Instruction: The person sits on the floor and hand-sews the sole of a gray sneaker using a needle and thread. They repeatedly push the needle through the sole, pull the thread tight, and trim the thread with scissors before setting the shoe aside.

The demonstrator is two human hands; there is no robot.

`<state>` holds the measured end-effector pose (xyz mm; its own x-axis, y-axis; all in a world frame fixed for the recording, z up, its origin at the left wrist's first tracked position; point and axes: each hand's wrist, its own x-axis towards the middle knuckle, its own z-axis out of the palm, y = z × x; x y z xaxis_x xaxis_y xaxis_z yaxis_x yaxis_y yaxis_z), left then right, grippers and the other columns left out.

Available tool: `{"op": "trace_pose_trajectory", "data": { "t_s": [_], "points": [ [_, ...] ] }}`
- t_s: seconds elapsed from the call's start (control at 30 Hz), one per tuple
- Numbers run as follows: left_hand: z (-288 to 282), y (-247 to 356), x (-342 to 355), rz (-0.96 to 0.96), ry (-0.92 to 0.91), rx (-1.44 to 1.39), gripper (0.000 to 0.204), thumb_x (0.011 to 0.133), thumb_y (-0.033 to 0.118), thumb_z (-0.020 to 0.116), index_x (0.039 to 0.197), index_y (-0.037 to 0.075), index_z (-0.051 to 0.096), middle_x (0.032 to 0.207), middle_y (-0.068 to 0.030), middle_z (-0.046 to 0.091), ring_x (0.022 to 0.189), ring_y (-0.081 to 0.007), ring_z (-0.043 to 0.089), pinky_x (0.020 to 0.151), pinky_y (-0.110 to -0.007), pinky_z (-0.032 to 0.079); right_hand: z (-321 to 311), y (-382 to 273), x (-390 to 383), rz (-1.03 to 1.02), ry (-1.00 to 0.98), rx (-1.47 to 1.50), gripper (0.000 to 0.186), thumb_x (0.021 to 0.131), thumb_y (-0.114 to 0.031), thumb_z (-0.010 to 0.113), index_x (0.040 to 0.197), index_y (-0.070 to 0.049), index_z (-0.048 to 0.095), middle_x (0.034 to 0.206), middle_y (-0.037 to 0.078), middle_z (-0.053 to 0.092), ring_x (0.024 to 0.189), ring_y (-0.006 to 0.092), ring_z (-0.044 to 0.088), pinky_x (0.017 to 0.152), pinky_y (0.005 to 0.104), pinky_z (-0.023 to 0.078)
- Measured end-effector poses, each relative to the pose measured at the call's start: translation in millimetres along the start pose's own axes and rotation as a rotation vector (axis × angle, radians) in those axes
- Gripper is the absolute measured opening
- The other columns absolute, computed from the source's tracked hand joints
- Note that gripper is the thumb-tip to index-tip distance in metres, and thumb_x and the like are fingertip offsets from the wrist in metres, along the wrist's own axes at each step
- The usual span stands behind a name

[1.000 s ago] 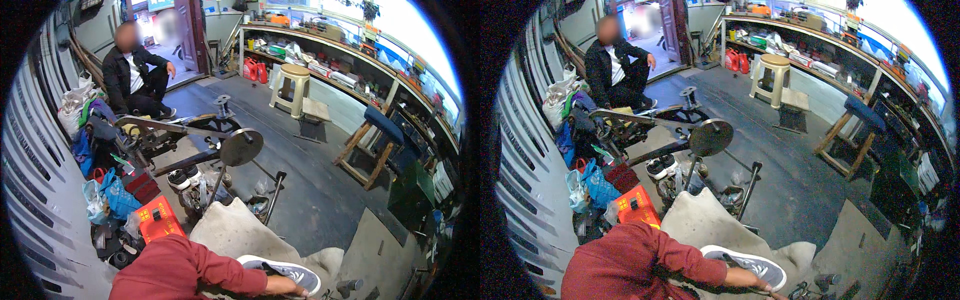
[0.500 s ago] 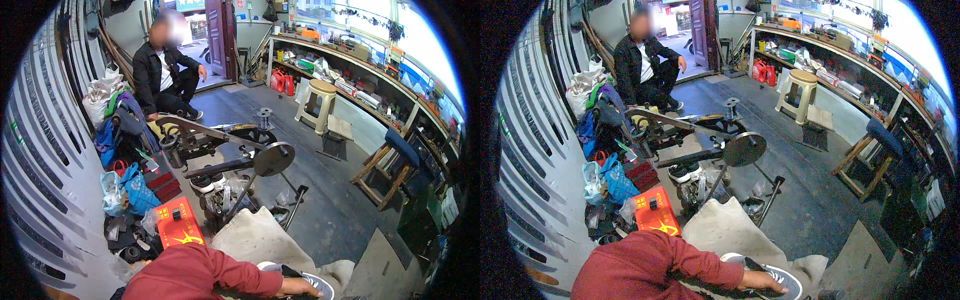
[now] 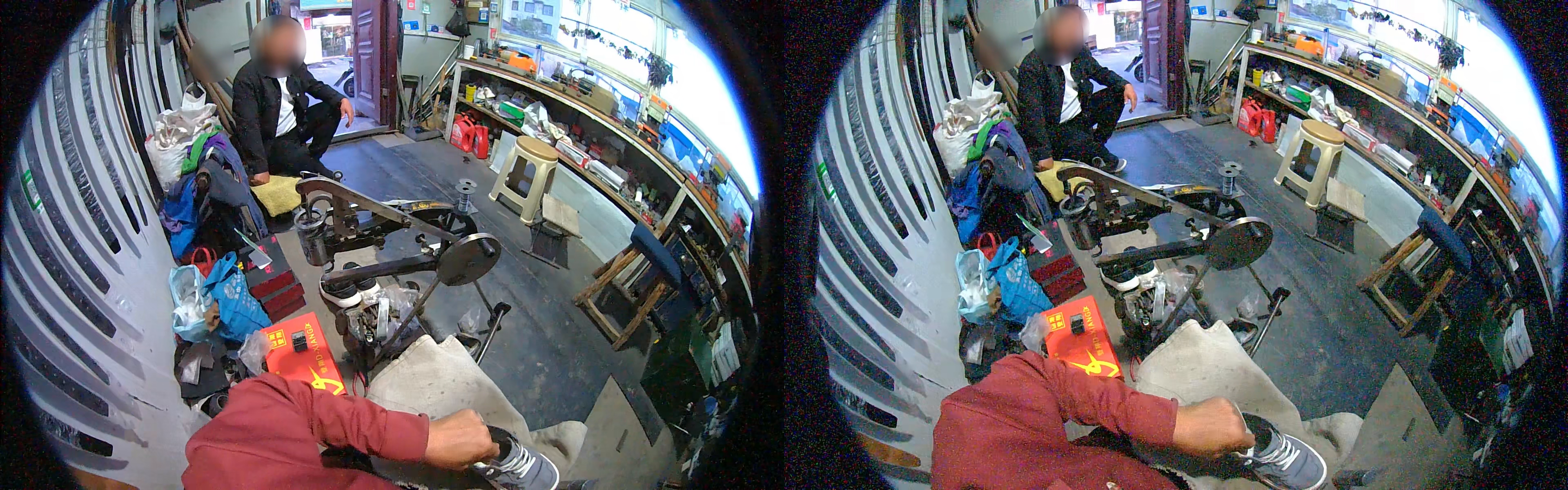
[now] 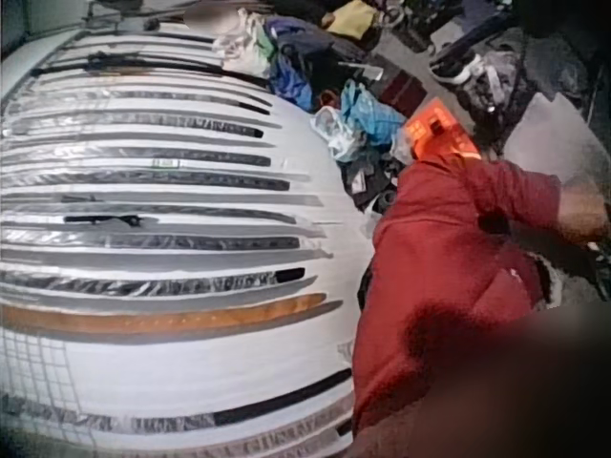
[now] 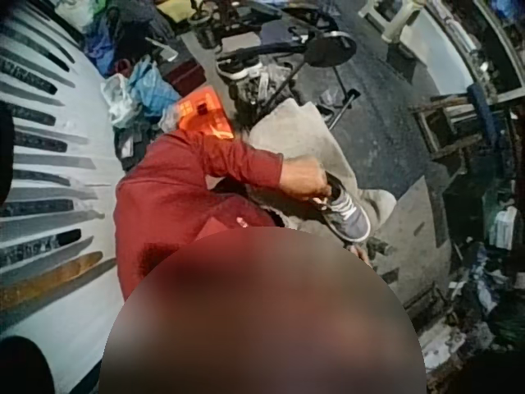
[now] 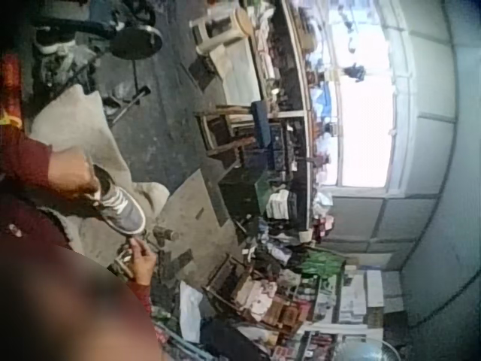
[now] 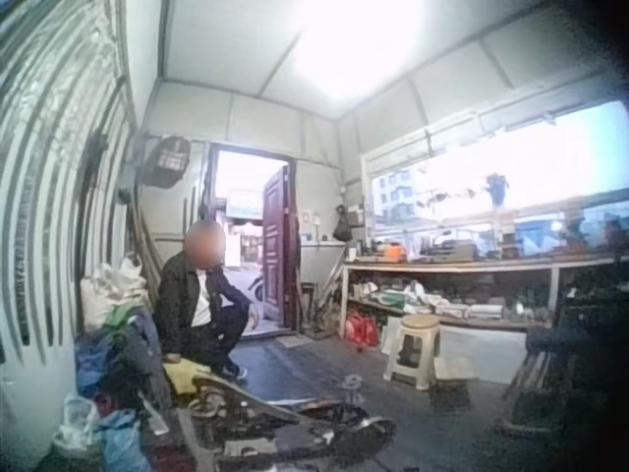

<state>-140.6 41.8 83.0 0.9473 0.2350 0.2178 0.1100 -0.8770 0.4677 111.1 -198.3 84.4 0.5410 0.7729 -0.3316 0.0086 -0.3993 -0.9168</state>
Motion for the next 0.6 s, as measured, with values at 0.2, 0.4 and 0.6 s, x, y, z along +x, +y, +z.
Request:
{"op": "trace_pose_trajectory", "data": {
  "t_s": [0.2, 0.4, 0.6],
  "points": [
    [-15, -5, -12, -0.136, 0.256, 0.023, 0.016, 0.083, 0.023, 0.071, 0.091, 0.010, 0.068, 0.081, -0.0122, 0.063, 0.070, -0.0331, 0.068, 0.063, -0.046, 0.055, 9, -6, 12, -0.313, 0.065, -0.222, 0.019, 0.095, -0.015, 0.074, 0.100, 0.003, 0.073, 0.082, 0.004, 0.069, 0.071, 0.0083, 0.058, 0.065, 0.0248, 0.048],
    [-18, 3, -8, -0.532, 0.075, -1.434, 0.015, 0.094, 0.016, 0.070, 0.088, 0.003, 0.063, 0.108, -0.0191, 0.072, 0.094, -0.0270, 0.072, 0.087, -0.040, 0.055, 8, -2, 15, -0.181, 0.069, -0.257, 0.018, 0.089, -0.012, 0.070, 0.090, 0.006, 0.071, 0.074, 0.003, 0.068, 0.067, 0.0094, 0.059, 0.062, 0.0267, 0.046],
    [-18, -13, -1, -0.674, -0.133, -1.200, 0.023, 0.096, 0.023, 0.066, 0.105, 0.002, 0.063, 0.104, -0.0080, 0.068, 0.102, -0.0201, 0.065, 0.098, -0.038, 0.049, 10, 6, 20, -0.051, 0.034, -0.072, 0.017, 0.093, -0.011, 0.073, 0.101, 0.005, 0.073, 0.081, 0.007, 0.072, 0.072, 0.0113, 0.069, 0.066, 0.0265, 0.054]
  ]
}}
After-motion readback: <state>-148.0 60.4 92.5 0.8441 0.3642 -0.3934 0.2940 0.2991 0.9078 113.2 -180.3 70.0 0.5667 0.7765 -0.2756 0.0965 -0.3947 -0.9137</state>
